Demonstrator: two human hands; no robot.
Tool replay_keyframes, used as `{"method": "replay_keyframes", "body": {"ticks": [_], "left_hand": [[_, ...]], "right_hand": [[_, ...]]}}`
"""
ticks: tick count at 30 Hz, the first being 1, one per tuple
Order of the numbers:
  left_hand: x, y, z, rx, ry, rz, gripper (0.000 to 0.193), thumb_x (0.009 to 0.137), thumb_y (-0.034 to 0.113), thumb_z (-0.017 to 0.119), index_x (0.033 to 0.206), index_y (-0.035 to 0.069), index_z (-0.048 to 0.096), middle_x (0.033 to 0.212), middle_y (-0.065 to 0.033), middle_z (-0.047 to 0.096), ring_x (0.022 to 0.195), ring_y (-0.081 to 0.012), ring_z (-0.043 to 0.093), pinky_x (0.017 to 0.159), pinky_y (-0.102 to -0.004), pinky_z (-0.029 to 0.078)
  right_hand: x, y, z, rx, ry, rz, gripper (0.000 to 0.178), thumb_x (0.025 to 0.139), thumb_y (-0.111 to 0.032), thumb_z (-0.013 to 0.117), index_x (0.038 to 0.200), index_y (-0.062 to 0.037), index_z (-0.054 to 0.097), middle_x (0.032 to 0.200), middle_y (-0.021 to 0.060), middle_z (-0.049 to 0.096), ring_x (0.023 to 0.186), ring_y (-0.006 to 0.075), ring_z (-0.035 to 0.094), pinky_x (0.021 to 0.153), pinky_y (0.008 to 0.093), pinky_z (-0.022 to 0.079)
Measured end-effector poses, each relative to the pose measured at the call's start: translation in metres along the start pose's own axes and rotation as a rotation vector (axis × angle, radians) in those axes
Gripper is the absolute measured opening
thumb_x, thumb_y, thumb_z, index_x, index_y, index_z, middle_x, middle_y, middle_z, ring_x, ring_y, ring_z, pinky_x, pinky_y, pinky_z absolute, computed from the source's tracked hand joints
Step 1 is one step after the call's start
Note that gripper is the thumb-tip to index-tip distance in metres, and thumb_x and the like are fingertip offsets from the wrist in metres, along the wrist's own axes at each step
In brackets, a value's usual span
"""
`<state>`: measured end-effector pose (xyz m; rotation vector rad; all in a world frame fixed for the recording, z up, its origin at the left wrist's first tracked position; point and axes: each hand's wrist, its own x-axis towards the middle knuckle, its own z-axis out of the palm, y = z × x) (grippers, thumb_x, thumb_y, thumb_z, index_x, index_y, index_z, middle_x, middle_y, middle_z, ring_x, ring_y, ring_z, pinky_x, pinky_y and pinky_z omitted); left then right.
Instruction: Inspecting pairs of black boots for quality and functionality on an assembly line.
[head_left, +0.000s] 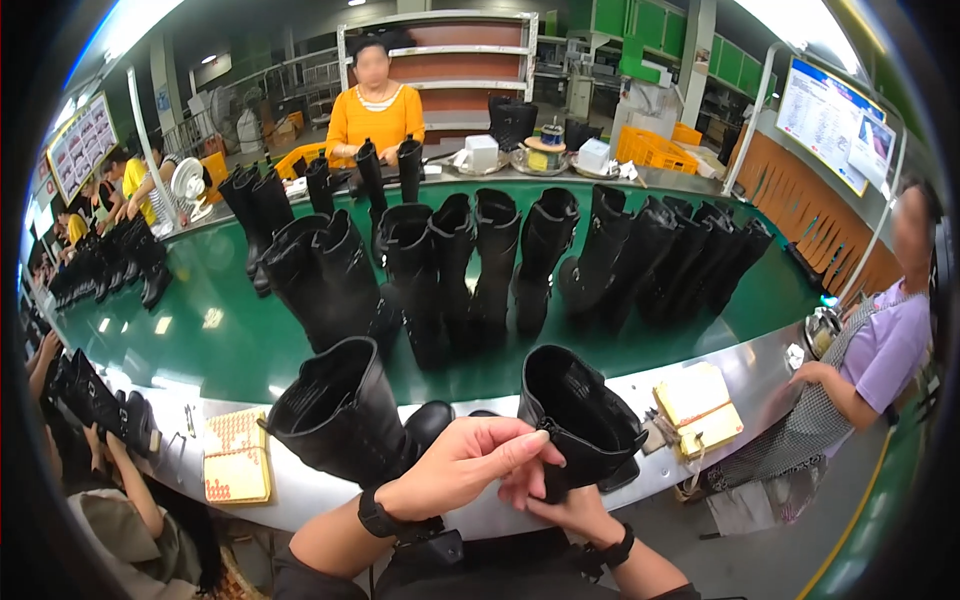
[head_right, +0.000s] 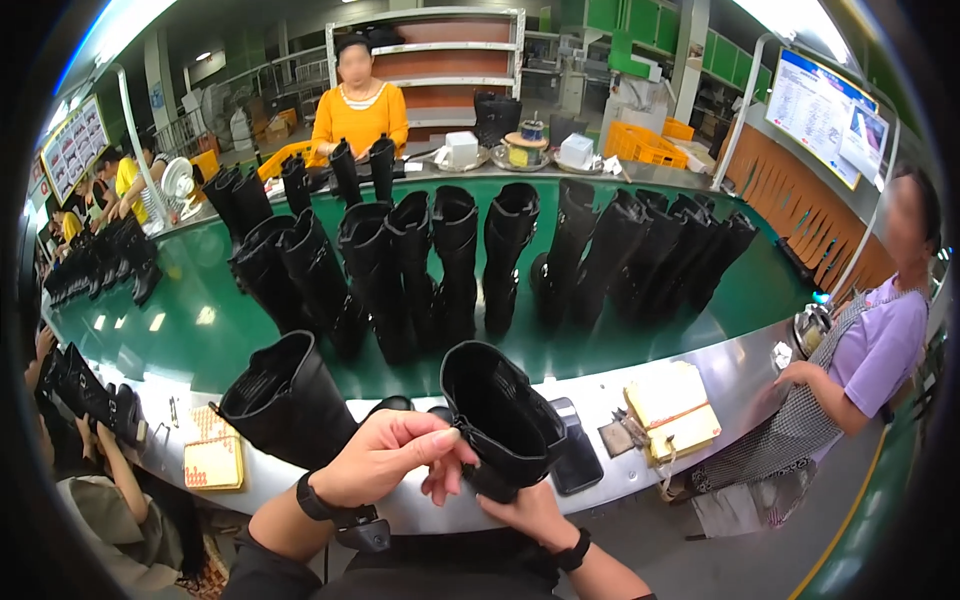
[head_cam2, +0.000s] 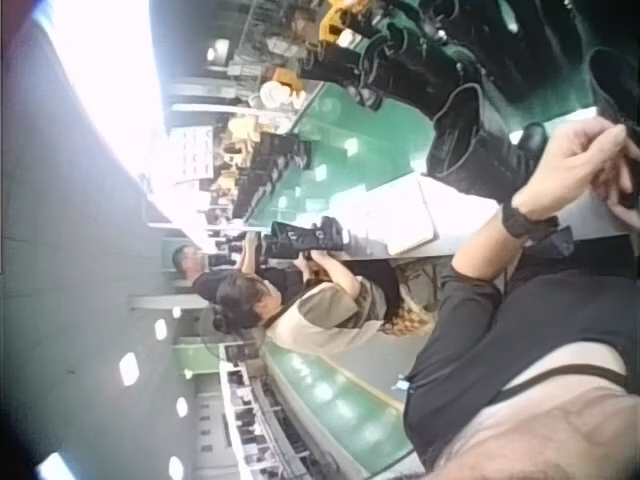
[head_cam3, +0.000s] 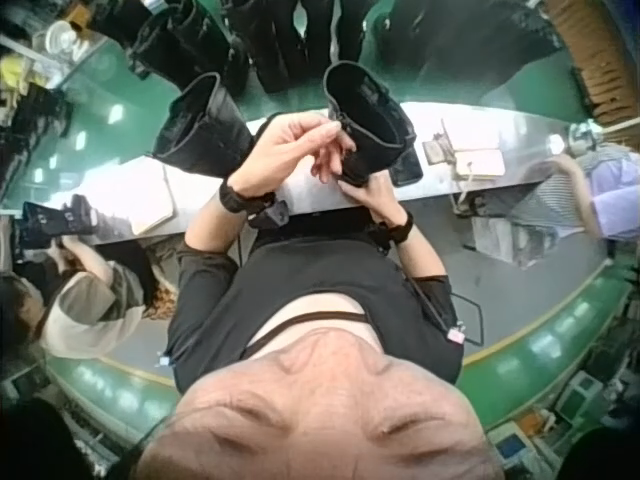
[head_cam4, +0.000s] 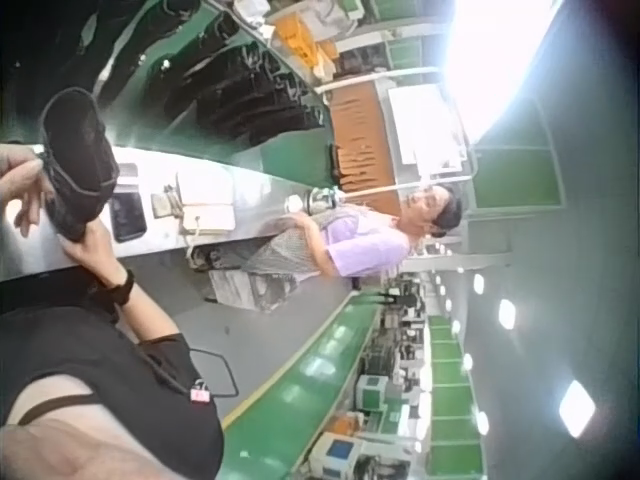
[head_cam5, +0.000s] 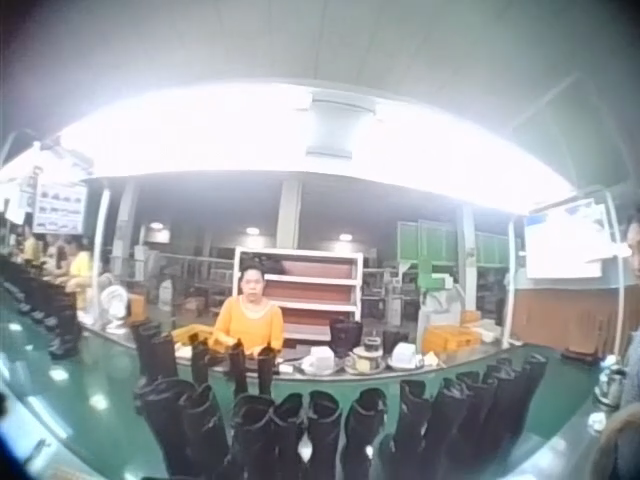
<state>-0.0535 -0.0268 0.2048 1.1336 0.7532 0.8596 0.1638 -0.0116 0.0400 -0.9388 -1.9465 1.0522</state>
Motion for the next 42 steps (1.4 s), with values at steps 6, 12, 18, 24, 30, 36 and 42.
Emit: {"method": "replay_keyframes", "body": {"ticks": [6,12,18,24,30,36,42], "left_hand": [[-0.084,-0.056,-0.051,0.489,-0.130,-0.226,0.035,0.098,0.029,0.057,0.113,-0.001,0.064,0.094,-0.0070,0.069,0.076,-0.0124,0.064,0.073,-0.0258,0.050],[-0.158,-0.093,-0.093,0.925,0.488,-0.792,0.053,0.080,0.040,0.076,0.109,-0.002,0.064,0.097,-0.0129,0.068,0.086,-0.0204,0.065,0.079,-0.0326,0.051],[-0.112,-0.152,-0.111,0.551,0.588,0.043,0.067,0.072,0.022,0.084,0.127,-0.003,0.053,0.126,-0.0163,0.058,0.117,-0.0252,0.055,0.101,-0.0354,0.041],[-0.086,-0.171,-0.081,0.274,0.646,-0.116,0.058,0.084,0.021,0.074,0.130,-0.003,0.050,0.128,-0.0128,0.056,0.118,-0.0201,0.053,0.101,-0.0326,0.041],[-0.053,-0.159,-0.077,0.837,0.732,0.418,0.095,0.078,0.012,0.076,0.151,0.006,0.016,0.154,-0.0203,0.020,0.142,-0.0303,0.023,0.115,-0.0376,0.023],[-0.044,-0.189,-0.075,0.664,0.767,0.695,0.100,0.076,0.010,0.077,0.152,0.009,0.013,0.157,-0.0218,0.009,0.146,-0.0350,0.014,0.118,-0.0431,0.016],[-0.029,-0.267,-0.089,0.161,0.951,0.443,0.070,0.083,0.025,0.072,0.140,0.008,0.035,0.134,-0.0110,0.036,0.125,-0.0269,0.037,0.104,-0.0376,0.034]], "right_hand": [[0.002,0.003,-0.008,0.007,-0.141,0.004,0.064,0.068,-0.020,0.087,0.122,0.0004,0.058,0.115,0.0086,0.061,0.106,0.0176,0.056,0.092,0.0335,0.046],[0.018,0.001,0.006,-0.010,-0.230,0.101,0.073,0.071,-0.034,0.085,0.128,-0.0011,0.055,0.126,0.0140,0.058,0.119,0.0277,0.053,0.104,0.0388,0.038],[0.022,0.003,0.051,-0.079,-0.174,0.049,0.061,0.070,-0.031,0.085,0.118,-0.0007,0.062,0.113,0.0127,0.063,0.106,0.0238,0.059,0.093,0.0357,0.045],[0.015,0.012,0.065,0.291,-0.179,0.307,0.071,0.081,-0.030,0.076,0.136,0.0015,0.044,0.138,0.0195,0.046,0.132,0.0273,0.039,0.112,0.0350,0.026],[0.034,0.007,0.071,0.035,0.004,0.075,0.077,0.081,-0.029,0.077,0.140,0.0013,0.038,0.141,0.0186,0.043,0.132,0.0270,0.038,0.113,0.0349,0.025],[0.040,0.003,0.076,-0.018,0.066,-0.028,0.078,0.081,-0.028,0.076,0.142,0.0009,0.036,0.141,0.0182,0.043,0.132,0.0267,0.039,0.113,0.0348,0.026],[0.041,-0.007,0.077,-0.118,0.137,-0.115,0.079,0.081,-0.026,0.076,0.143,0.0005,0.035,0.141,0.0179,0.043,0.133,0.0265,0.039,0.112,0.0347,0.026]]}}
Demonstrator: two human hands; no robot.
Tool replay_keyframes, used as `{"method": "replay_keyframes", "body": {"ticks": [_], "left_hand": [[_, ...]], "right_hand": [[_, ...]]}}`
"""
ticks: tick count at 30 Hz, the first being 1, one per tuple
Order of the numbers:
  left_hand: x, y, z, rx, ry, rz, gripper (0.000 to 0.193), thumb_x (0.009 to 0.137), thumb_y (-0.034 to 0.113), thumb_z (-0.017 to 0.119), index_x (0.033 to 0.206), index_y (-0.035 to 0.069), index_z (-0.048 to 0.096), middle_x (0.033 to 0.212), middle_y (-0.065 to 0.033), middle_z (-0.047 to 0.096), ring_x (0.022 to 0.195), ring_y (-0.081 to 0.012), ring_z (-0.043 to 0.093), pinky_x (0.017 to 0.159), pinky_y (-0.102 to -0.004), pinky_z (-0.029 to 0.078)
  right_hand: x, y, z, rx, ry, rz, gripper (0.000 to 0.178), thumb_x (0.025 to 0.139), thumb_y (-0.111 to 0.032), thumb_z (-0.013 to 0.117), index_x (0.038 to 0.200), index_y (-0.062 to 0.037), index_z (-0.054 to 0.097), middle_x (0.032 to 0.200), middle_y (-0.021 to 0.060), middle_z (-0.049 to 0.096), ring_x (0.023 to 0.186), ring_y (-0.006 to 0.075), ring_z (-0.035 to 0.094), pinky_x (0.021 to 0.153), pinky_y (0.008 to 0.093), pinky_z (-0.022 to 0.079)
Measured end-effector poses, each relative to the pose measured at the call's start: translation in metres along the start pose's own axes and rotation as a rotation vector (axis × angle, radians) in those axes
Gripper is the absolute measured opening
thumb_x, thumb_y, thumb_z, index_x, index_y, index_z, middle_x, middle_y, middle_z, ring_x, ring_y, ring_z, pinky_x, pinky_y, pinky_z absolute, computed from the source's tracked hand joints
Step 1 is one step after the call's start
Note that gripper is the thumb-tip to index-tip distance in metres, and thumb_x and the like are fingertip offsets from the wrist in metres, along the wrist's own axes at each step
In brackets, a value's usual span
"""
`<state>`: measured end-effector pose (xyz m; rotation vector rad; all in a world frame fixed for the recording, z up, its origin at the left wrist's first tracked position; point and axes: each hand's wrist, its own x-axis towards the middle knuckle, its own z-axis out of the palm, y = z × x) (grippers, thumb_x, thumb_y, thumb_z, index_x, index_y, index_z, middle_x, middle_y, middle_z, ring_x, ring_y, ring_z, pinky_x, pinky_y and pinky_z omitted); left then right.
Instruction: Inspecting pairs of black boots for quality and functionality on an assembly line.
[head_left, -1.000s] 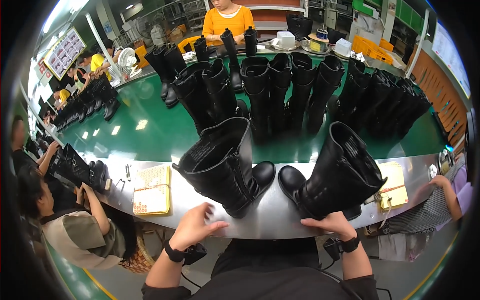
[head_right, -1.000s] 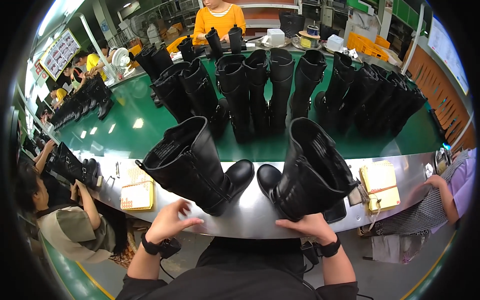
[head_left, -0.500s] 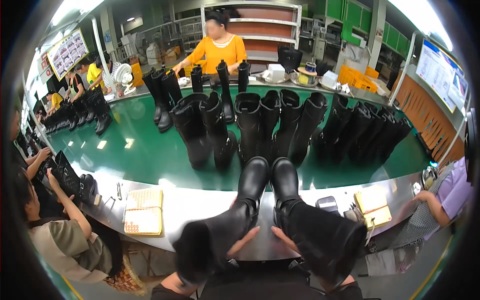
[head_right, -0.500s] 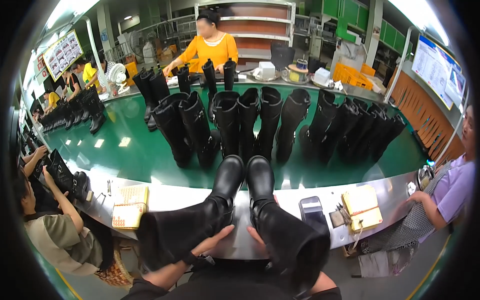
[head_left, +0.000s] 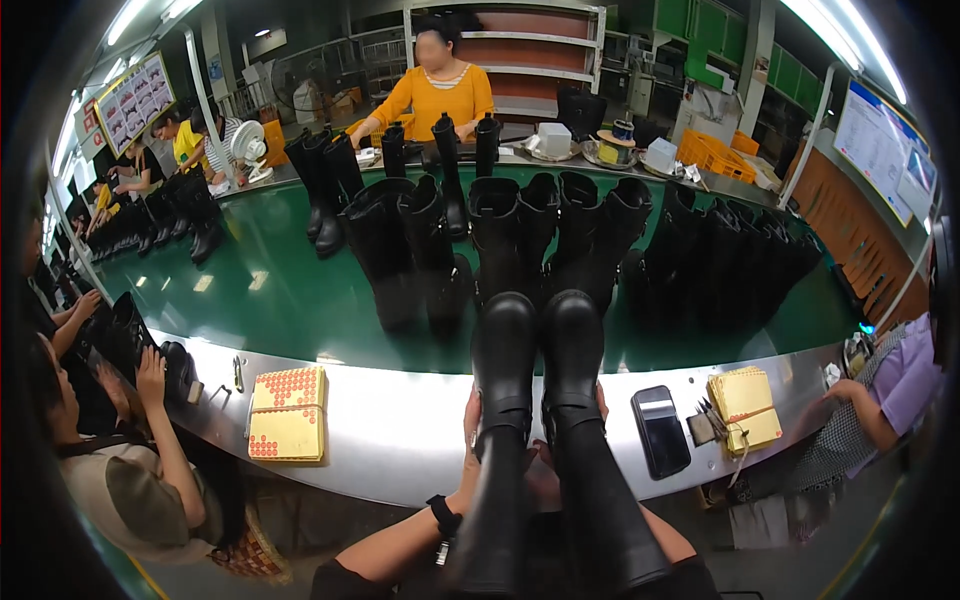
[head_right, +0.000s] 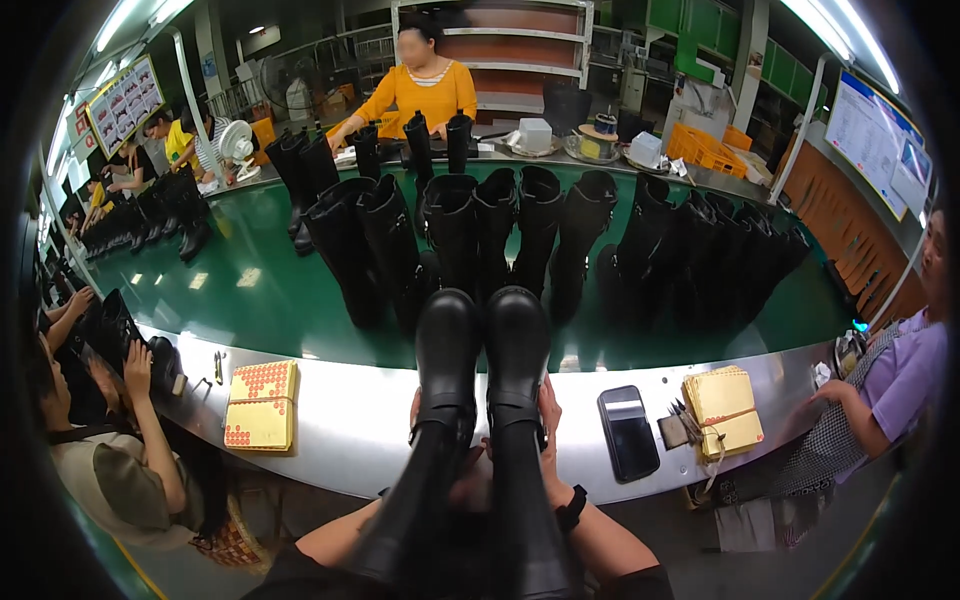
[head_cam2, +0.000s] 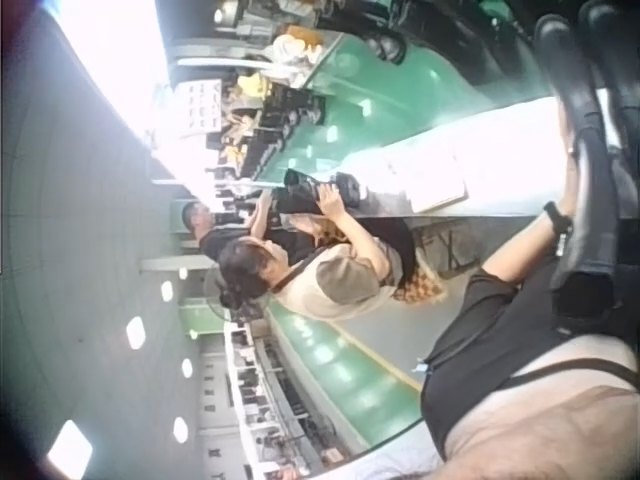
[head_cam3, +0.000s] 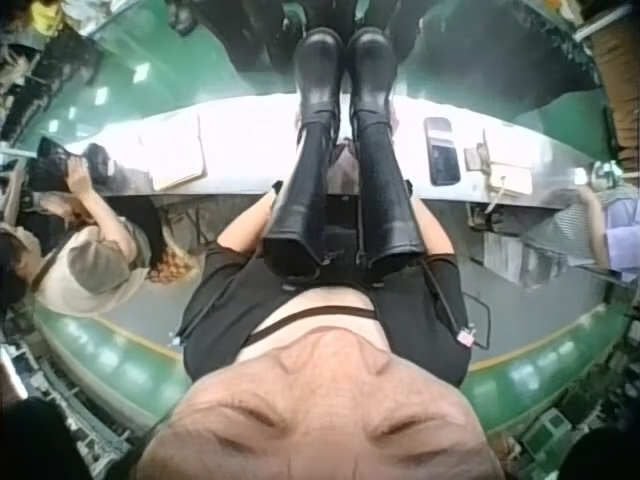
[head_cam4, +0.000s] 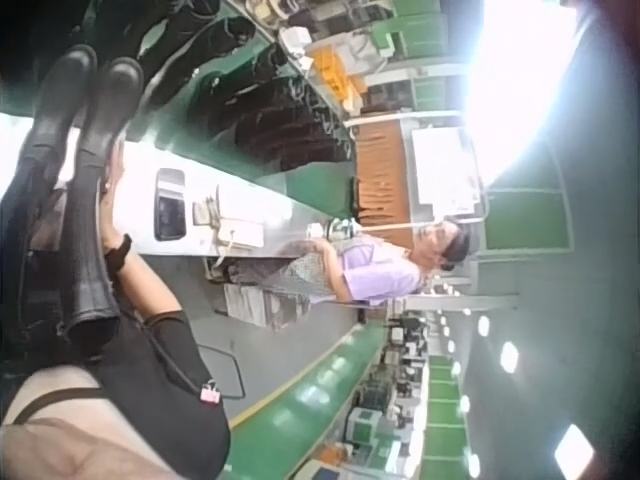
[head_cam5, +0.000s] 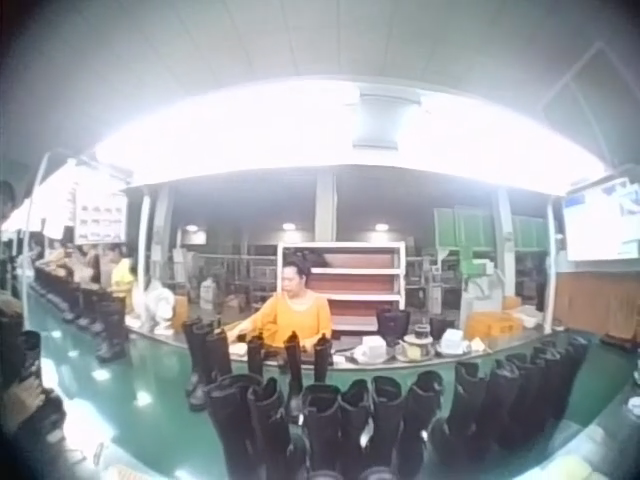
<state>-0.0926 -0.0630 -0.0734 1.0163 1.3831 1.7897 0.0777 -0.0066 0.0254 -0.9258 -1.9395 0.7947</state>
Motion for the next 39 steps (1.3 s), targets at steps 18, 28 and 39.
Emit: {"method": "replay_keyframes", "body": {"ticks": [18,28,39], "left_hand": [[-0.023,0.110,-0.004,0.149,-0.167,-0.013,0.024,0.088,0.011,0.068,0.109,0.000,0.065,0.101,-0.0022,0.065,0.093,-0.0148,0.060,0.086,-0.0293,0.049],[0.020,0.121,0.003,-0.772,-0.300,-0.549,0.054,0.102,0.034,0.045,0.149,0.014,0.026,0.147,-0.0030,0.038,0.125,-0.0184,0.046,0.107,-0.0354,0.037],[0.014,0.110,0.007,-0.743,-0.335,-0.644,0.058,0.103,0.048,0.026,0.138,0.007,0.045,0.128,-0.0069,0.059,0.115,-0.0192,0.058,0.101,-0.0356,0.046]], "right_hand": [[-0.022,-0.004,-0.021,-0.028,-0.163,0.310,0.061,0.084,-0.028,0.073,0.135,-0.0040,0.048,0.133,0.0114,0.050,0.127,0.0228,0.043,0.107,0.0364,0.034],[0.004,0.020,-0.036,1.186,-0.081,0.356,0.084,0.068,-0.010,0.055,0.148,-0.0111,0.029,0.148,0.0096,0.030,0.135,0.0254,0.031,0.104,0.0433,0.037],[-0.003,0.015,-0.038,1.663,-0.178,0.748,0.057,0.088,-0.021,0.045,0.142,-0.0079,0.036,0.139,0.0129,0.043,0.129,0.0277,0.043,0.106,0.0445,0.039]]}}
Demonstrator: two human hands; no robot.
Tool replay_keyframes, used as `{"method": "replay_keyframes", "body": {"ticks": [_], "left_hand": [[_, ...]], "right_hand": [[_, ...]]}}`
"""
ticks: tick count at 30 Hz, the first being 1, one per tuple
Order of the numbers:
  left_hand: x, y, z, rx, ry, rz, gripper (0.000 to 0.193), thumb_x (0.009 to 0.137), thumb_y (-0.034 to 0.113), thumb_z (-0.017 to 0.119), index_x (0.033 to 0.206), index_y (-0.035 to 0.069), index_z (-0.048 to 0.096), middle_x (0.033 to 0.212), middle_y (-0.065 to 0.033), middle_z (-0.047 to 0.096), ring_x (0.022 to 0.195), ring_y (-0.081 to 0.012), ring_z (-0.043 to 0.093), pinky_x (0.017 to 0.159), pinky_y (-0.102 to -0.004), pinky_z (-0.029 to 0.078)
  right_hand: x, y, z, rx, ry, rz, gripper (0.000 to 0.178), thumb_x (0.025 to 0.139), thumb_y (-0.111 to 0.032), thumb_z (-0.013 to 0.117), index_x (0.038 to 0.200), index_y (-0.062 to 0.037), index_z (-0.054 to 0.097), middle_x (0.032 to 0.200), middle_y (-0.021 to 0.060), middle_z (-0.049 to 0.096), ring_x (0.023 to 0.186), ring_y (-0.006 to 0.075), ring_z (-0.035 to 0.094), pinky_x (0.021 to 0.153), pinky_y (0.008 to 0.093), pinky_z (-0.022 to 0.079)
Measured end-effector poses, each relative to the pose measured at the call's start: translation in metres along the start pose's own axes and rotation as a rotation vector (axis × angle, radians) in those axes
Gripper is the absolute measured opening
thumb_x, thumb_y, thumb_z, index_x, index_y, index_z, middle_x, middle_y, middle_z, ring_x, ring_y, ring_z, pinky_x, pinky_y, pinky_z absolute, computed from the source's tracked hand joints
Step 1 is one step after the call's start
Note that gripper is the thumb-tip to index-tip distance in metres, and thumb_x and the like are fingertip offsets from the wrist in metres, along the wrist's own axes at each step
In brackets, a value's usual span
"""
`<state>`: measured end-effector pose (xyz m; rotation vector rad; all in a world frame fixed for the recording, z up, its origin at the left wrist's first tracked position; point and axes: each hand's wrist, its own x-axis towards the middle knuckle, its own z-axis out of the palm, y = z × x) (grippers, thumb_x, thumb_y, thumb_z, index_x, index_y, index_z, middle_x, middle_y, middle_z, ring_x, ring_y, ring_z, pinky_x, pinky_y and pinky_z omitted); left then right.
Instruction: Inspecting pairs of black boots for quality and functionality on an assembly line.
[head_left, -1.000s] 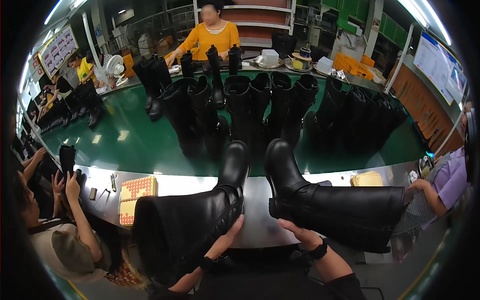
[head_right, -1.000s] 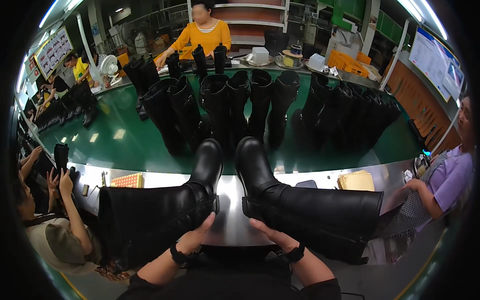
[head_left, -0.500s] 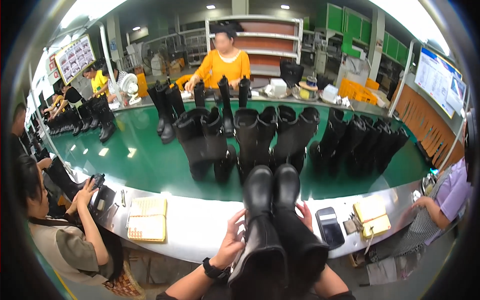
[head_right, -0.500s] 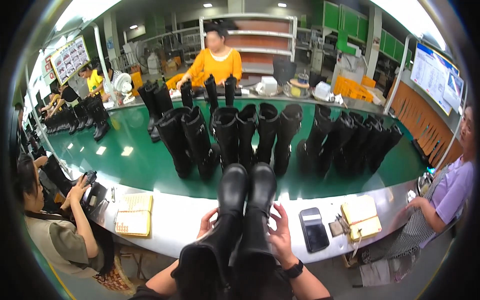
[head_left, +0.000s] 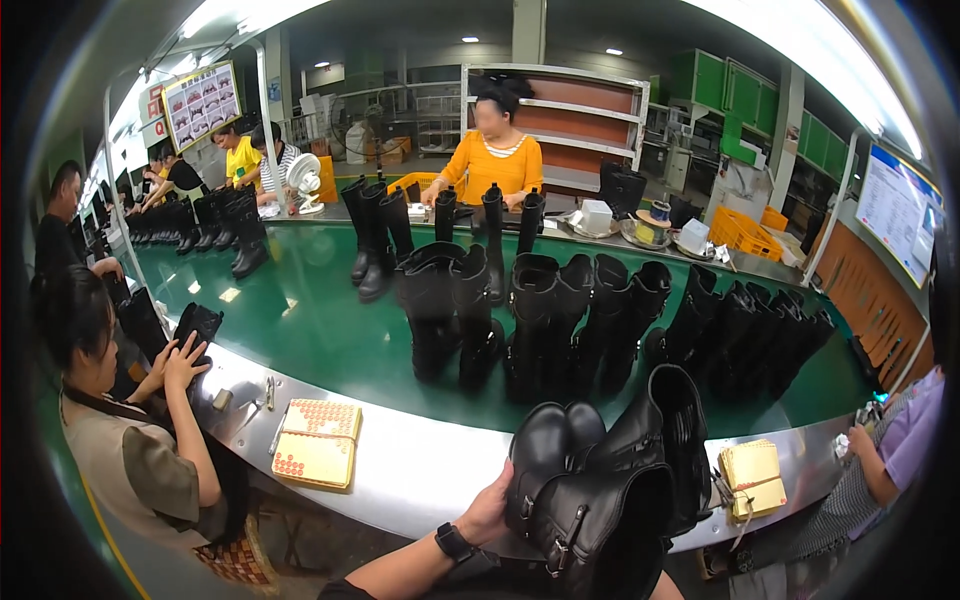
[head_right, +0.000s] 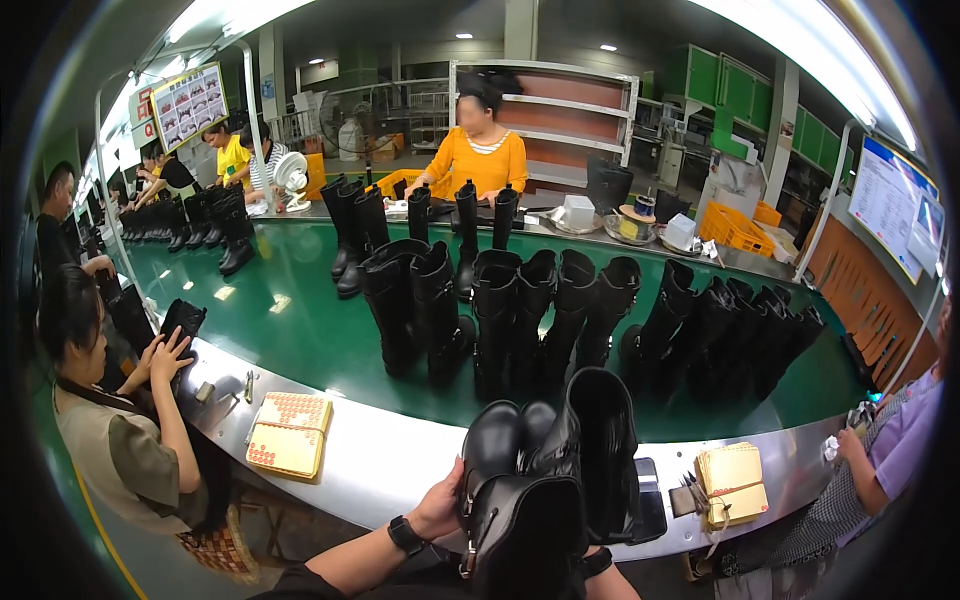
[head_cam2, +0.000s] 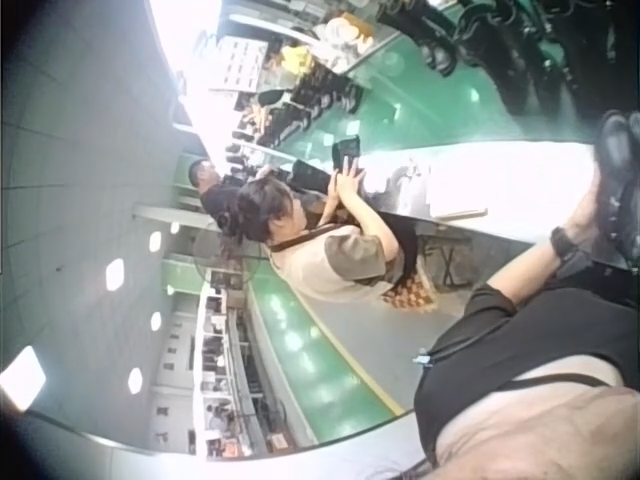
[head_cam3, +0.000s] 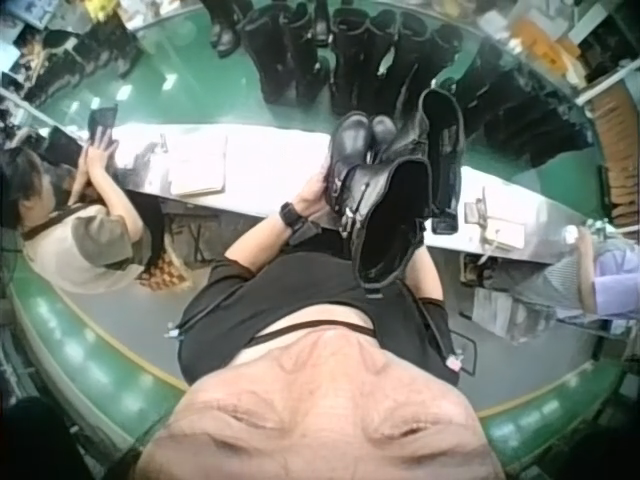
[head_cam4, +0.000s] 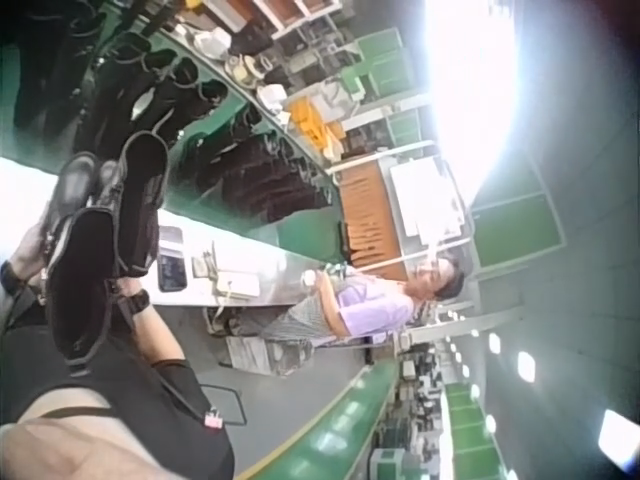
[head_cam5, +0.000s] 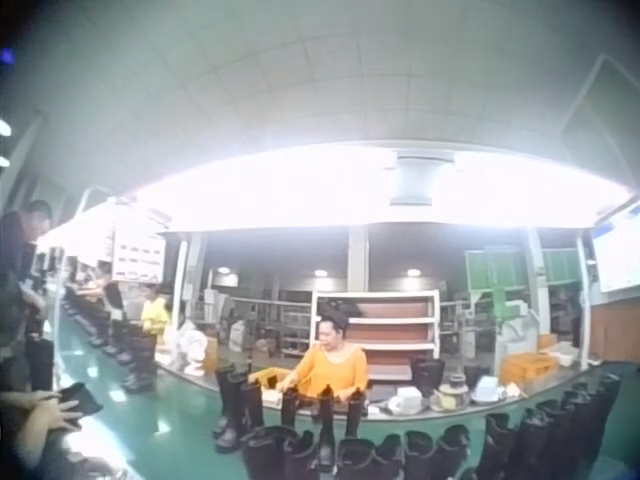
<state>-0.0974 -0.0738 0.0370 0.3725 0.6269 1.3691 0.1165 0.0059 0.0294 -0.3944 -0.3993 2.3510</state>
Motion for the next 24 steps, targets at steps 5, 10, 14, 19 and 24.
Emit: {"method": "replay_keyframes", "body": {"ticks": [5,10,14,19,24], "left_hand": [[-0.002,0.001,-0.007,-0.015,-0.002,-0.079,0.058,0.104,0.046,0.024,0.138,0.004,0.044,0.131,-0.0102,0.056,0.116,-0.0211,0.058,0.102,-0.0369,0.046],[-0.007,0.006,-0.018,-0.210,-0.175,-0.056,0.056,0.105,0.042,0.025,0.143,0.002,0.034,0.139,-0.0139,0.049,0.127,-0.0257,0.049,0.111,-0.0418,0.036],[-0.008,0.008,-0.016,-0.197,-0.125,0.013,0.056,0.103,0.042,0.035,0.144,0.004,0.033,0.142,-0.0123,0.046,0.131,-0.0244,0.044,0.112,-0.0440,0.034],[-0.008,0.008,-0.005,-0.135,-0.046,0.073,0.060,0.101,0.046,0.039,0.145,0.006,0.032,0.145,-0.0105,0.044,0.133,-0.0244,0.043,0.113,-0.0439,0.031],[-0.008,0.007,-0.005,-0.118,0.017,0.121,0.062,0.100,0.047,0.041,0.146,0.006,0.029,0.145,-0.0098,0.043,0.134,-0.0243,0.041,0.114,-0.0440,0.029]], "right_hand": [[0.000,0.001,0.003,0.085,-0.005,0.051,0.047,0.097,-0.026,0.041,0.140,-0.0065,0.040,0.136,0.0143,0.049,0.126,0.0287,0.048,0.107,0.0450,0.040],[-0.003,0.002,0.003,0.106,-0.017,0.051,0.042,0.104,-0.030,0.037,0.138,-0.0053,0.042,0.133,0.0155,0.054,0.123,0.0295,0.052,0.108,0.0454,0.041],[-0.005,0.004,0.000,0.018,0.085,-0.019,0.045,0.102,-0.034,0.042,0.138,-0.0062,0.043,0.136,0.0147,0.052,0.127,0.0277,0.049,0.110,0.0452,0.038],[-0.003,0.008,-0.003,-0.089,0.117,-0.123,0.049,0.101,-0.035,0.045,0.140,-0.0073,0.038,0.141,0.0140,0.046,0.130,0.0290,0.046,0.112,0.0448,0.036],[-0.004,0.007,-0.001,-0.149,0.094,-0.194,0.050,0.101,-0.035,0.045,0.142,-0.0065,0.035,0.143,0.0132,0.045,0.131,0.0286,0.044,0.111,0.0450,0.036]]}}
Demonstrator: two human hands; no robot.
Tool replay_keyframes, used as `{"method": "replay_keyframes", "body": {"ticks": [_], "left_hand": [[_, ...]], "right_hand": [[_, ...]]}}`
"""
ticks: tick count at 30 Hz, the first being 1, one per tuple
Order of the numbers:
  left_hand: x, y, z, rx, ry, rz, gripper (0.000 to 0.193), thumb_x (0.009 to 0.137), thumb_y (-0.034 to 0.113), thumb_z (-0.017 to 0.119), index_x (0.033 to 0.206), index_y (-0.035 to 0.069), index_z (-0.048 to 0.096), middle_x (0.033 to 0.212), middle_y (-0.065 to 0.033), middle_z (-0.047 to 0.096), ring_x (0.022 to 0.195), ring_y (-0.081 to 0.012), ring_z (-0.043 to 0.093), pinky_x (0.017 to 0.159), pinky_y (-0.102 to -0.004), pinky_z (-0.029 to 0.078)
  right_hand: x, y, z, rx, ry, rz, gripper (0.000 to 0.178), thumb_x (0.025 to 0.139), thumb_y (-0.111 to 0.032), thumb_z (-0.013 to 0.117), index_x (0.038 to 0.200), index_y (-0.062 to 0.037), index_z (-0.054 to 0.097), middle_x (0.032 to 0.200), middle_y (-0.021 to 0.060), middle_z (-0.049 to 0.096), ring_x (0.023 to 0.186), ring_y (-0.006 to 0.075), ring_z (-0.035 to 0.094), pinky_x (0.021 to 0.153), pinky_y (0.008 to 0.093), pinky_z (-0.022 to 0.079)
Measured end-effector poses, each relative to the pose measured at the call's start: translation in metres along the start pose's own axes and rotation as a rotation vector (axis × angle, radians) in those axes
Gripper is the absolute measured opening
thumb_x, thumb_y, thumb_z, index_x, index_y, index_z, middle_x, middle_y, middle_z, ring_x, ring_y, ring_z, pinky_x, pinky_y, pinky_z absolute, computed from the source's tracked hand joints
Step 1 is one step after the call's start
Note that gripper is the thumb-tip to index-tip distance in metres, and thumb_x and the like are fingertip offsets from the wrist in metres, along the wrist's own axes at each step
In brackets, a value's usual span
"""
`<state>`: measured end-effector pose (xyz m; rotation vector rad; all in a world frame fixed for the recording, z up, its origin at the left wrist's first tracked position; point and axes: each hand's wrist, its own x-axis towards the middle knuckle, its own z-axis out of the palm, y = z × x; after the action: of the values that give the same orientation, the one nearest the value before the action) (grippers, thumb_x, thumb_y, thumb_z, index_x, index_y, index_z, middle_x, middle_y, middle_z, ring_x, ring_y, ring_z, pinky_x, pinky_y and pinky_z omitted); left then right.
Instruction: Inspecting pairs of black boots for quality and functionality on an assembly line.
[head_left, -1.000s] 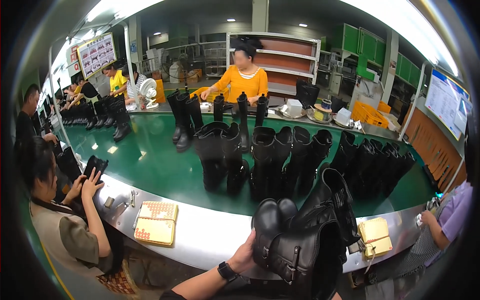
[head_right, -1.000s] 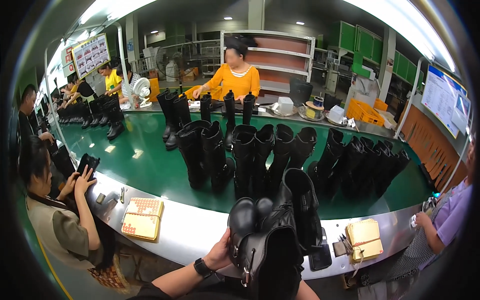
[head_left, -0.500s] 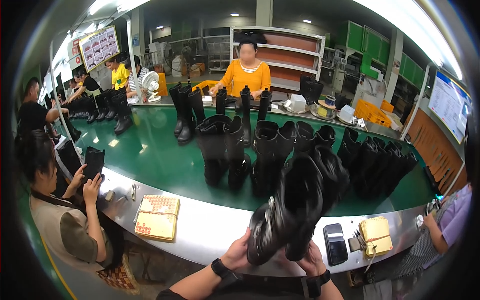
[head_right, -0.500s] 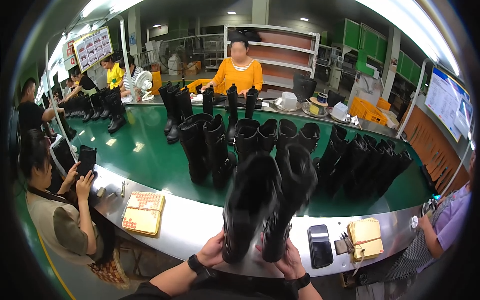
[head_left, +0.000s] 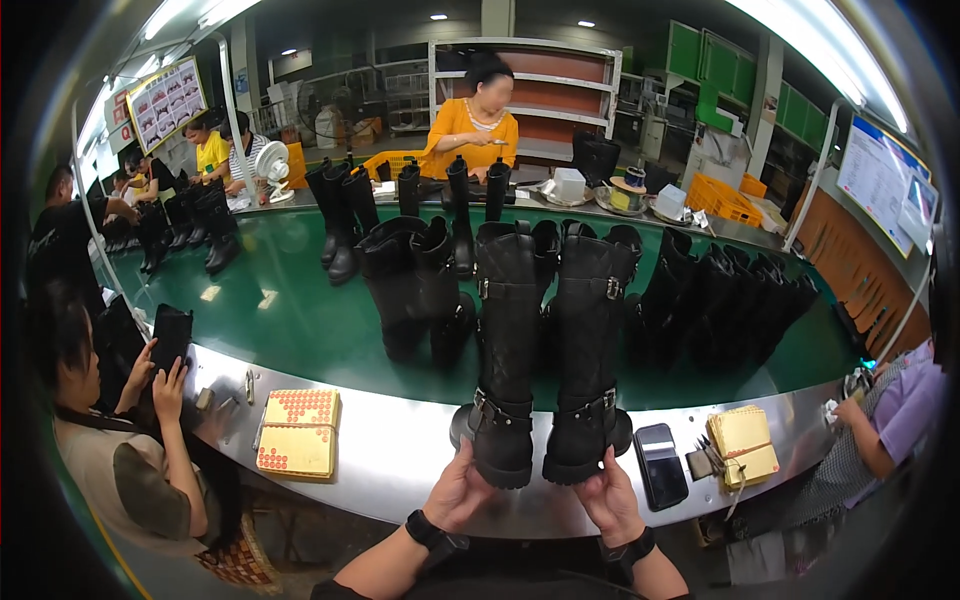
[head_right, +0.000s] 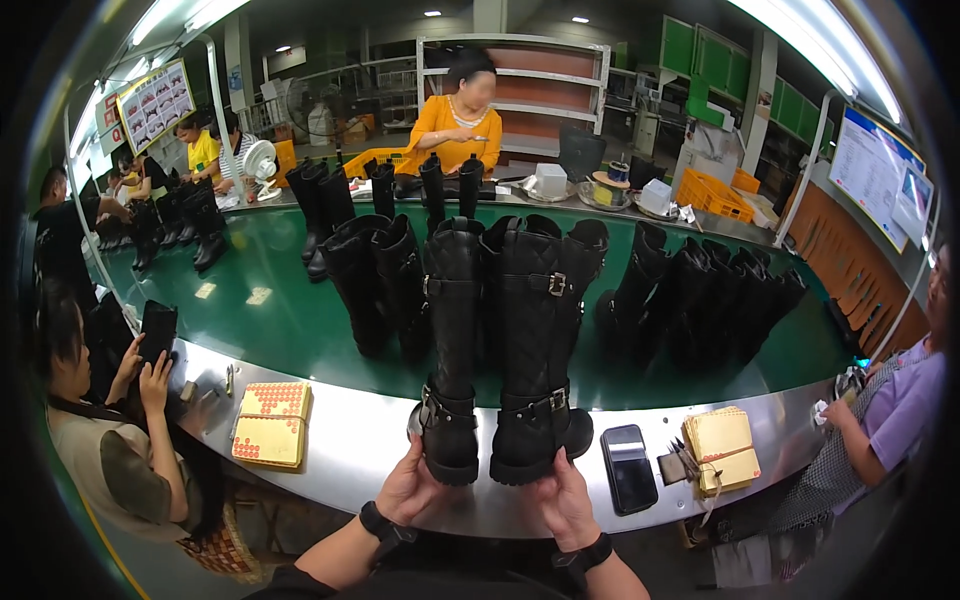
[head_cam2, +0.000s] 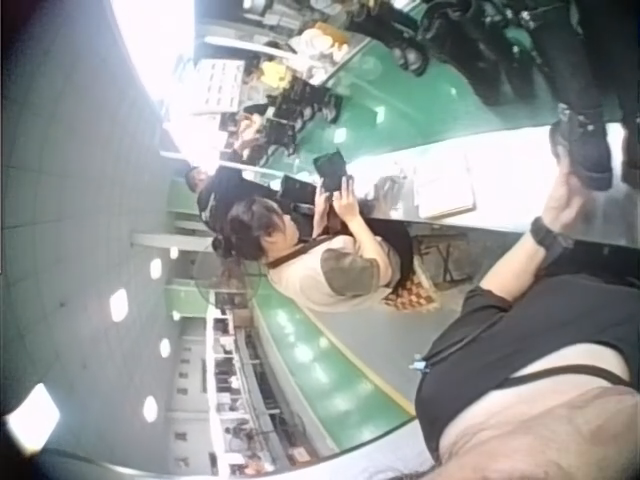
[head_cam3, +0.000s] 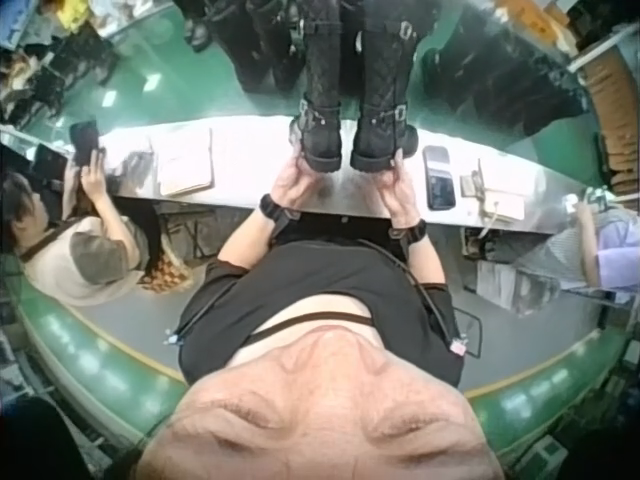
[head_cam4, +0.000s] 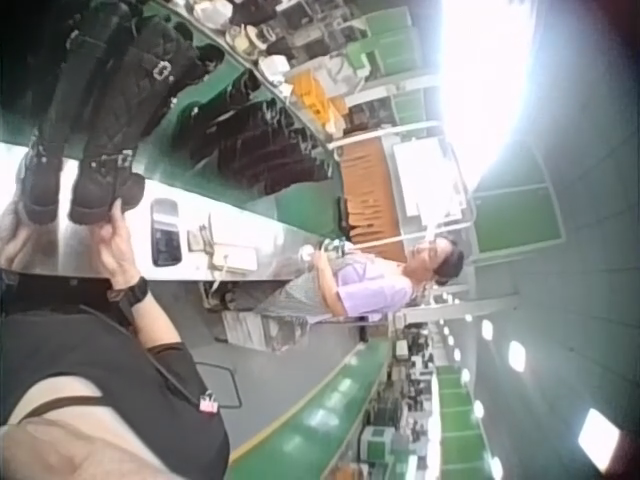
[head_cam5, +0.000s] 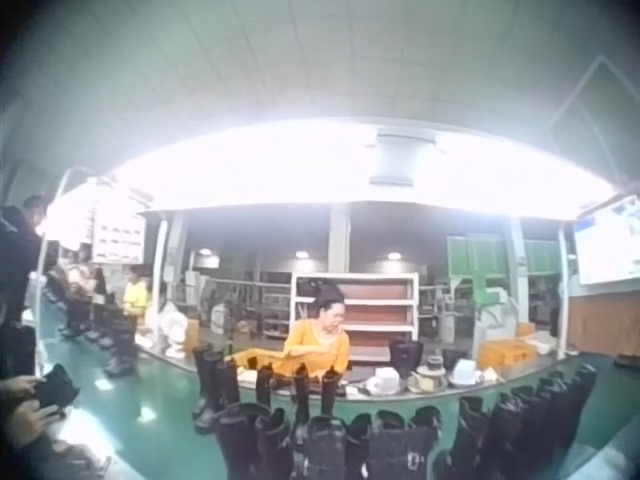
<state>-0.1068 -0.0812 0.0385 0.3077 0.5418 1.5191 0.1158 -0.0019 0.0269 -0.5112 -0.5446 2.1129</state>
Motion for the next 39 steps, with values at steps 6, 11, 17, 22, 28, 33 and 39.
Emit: {"method": "replay_keyframes", "body": {"ticks": [6,11,17,22,28,33,39], "left_hand": [[0.006,-0.003,-0.004,-0.030,-0.009,0.013,0.058,0.099,0.043,0.046,0.146,0.010,0.030,0.147,-0.0091,0.041,0.134,-0.0255,0.041,0.113,-0.0469,0.030],[0.009,-0.005,-0.009,-0.068,-0.003,0.031,0.057,0.098,0.040,0.049,0.145,0.016,0.030,0.148,-0.0070,0.040,0.133,-0.0266,0.042,0.111,-0.0488,0.033],[0.010,-0.008,-0.014,-0.014,0.041,0.061,0.058,0.097,0.043,0.051,0.144,0.015,0.032,0.144,-0.0059,0.043,0.131,-0.0242,0.043,0.108,-0.0466,0.036],[0.010,-0.007,-0.011,-0.007,0.052,0.052,0.060,0.095,0.046,0.053,0.143,0.015,0.032,0.143,-0.0050,0.044,0.130,-0.0233,0.044,0.107,-0.0459,0.038],[0.012,-0.008,-0.012,-0.024,0.032,0.038,0.063,0.093,0.048,0.053,0.143,0.016,0.032,0.142,-0.0046,0.045,0.129,-0.0228,0.046,0.105,-0.0451,0.039],[0.013,-0.010,-0.018,-0.050,0.005,0.033,0.062,0.094,0.047,0.052,0.144,0.017,0.031,0.142,-0.0048,0.045,0.129,-0.0234,0.046,0.105,-0.0462,0.039],[0.013,-0.012,-0.018,-0.077,0.003,0.074,0.061,0.096,0.045,0.050,0.145,0.016,0.030,0.145,-0.0071,0.042,0.133,-0.0264,0.042,0.110,-0.0497,0.035]], "right_hand": [[-0.002,0.000,0.012,-0.111,0.030,-0.040,0.051,0.102,-0.034,0.045,0.142,-0.0053,0.034,0.143,0.0125,0.045,0.131,0.0276,0.044,0.109,0.0454,0.037],[-0.001,0.001,0.013,-0.108,0.035,-0.053,0.050,0.102,-0.034,0.045,0.141,-0.0045,0.035,0.142,0.0127,0.046,0.129,0.0274,0.046,0.107,0.0442,0.039],[0.000,0.002,0.006,-0.143,0.114,-0.036,0.048,0.101,-0.034,0.046,0.138,-0.0041,0.040,0.138,0.0132,0.050,0.123,0.0266,0.051,0.102,0.0409,0.045],[-0.002,0.002,0.009,-0.118,0.054,-0.050,0.048,0.101,-0.035,0.048,0.137,-0.0043,0.040,0.137,0.0131,0.050,0.123,0.0265,0.052,0.101,0.0407,0.047],[-0.002,0.002,0.009,-0.095,0.074,-0.044,0.048,0.100,-0.034,0.048,0.138,-0.0046,0.040,0.137,0.0132,0.050,0.123,0.0272,0.052,0.102,0.0411,0.046],[-0.002,0.004,0.005,-0.095,0.089,-0.041,0.048,0.101,-0.034,0.048,0.137,-0.0043,0.040,0.136,0.0135,0.051,0.123,0.0273,0.052,0.102,0.0408,0.046],[-0.005,0.008,0.016,-0.109,0.069,-0.150,0.044,0.102,-0.028,0.045,0.139,-0.0046,0.038,0.139,0.0089,0.050,0.126,0.0244,0.049,0.105,0.0410,0.042]]}}
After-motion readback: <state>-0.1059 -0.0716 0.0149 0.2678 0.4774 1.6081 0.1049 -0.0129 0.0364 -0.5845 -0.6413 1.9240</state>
